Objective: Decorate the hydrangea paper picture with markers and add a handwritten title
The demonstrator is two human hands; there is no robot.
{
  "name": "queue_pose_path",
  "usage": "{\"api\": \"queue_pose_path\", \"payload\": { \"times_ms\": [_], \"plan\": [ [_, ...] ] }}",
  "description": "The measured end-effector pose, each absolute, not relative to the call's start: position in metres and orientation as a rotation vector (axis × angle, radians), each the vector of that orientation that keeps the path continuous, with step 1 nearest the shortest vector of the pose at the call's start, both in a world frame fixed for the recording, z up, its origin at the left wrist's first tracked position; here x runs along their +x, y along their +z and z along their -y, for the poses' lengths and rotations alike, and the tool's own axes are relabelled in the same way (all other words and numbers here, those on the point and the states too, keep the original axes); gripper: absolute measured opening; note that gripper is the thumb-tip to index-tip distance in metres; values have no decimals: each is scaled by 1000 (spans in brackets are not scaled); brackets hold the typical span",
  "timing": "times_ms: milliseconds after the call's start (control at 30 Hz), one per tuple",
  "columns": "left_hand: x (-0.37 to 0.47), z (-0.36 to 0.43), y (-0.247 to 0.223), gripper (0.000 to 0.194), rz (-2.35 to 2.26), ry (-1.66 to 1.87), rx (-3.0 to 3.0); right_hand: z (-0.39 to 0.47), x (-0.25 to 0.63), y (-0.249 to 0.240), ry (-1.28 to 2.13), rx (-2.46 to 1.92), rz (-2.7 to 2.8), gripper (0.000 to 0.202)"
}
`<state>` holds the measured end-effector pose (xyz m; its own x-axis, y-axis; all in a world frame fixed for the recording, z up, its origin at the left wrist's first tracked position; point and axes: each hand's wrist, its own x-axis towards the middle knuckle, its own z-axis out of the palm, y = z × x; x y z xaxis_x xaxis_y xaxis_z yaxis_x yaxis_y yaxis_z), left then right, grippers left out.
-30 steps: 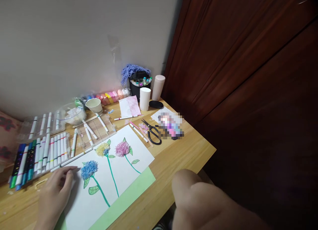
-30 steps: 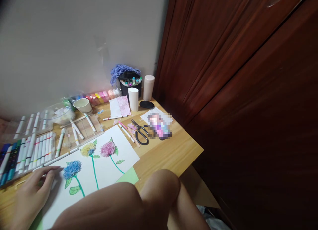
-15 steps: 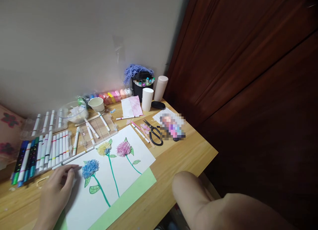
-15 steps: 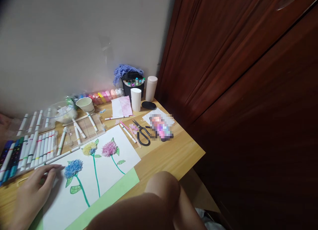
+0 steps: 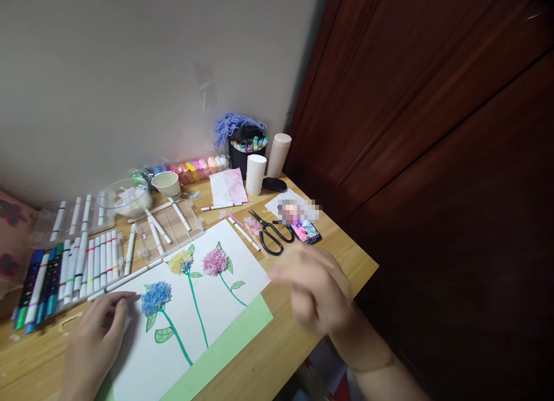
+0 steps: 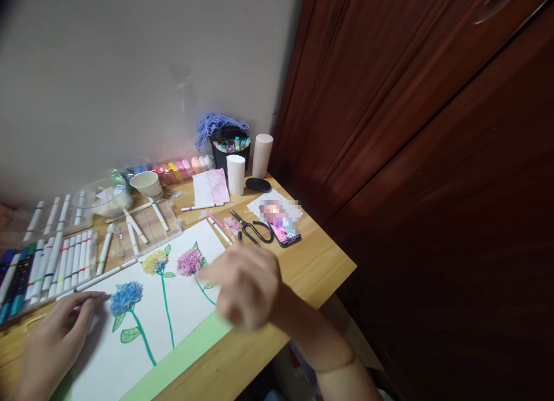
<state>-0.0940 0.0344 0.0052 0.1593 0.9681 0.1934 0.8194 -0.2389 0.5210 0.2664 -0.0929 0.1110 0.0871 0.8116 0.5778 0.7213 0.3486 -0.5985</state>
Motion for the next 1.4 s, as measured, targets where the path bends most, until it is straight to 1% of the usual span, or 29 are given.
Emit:
{"api": "queue_pose_path", "payload": {
  "times_ms": [33,67,133,233,333,467,667,933,1100,1267,1400],
  "plan": [
    [-95,-35,4,26,-1714,716,2148,75,277,102,27,-1309,1673,21],
    [-96,-35,4,26,-1709,718,2149,59,289,91,-38,-1335,1642,25],
    [-96,-35,4,26,-1698,723,2154,38,319,67,-135,-1504,1442,26],
    [-93,-35,7,26,-1690,737,2189,34,360,34,-122,-1664,1224,31],
    [-91,-34,11,27,-1699,749,2215,41,382,12,-120,-1805,1291,29],
    [-93,-35,10,29,-1725,710,2221,41,390,-3,-134,-1877,1357,25],
    [-97,-36,3,29,-1713,707,2185,39,394,-11,-125,-1857,1383,29],
    [-96,-35,5,30,-1723,700,2121,39,392,-14,-82,-1882,1391,26],
    [-97,-36,3,31,-1723,690,2095,41,388,-6,-68,-1819,1281,29],
    [-97,-37,3,32,-1717,694,2096,43,383,-1,-33,-1809,1143,28],
    [-97,-36,4,31,-1724,687,2082,42,382,-3,14,-1816,1133,29]
  ]
}}
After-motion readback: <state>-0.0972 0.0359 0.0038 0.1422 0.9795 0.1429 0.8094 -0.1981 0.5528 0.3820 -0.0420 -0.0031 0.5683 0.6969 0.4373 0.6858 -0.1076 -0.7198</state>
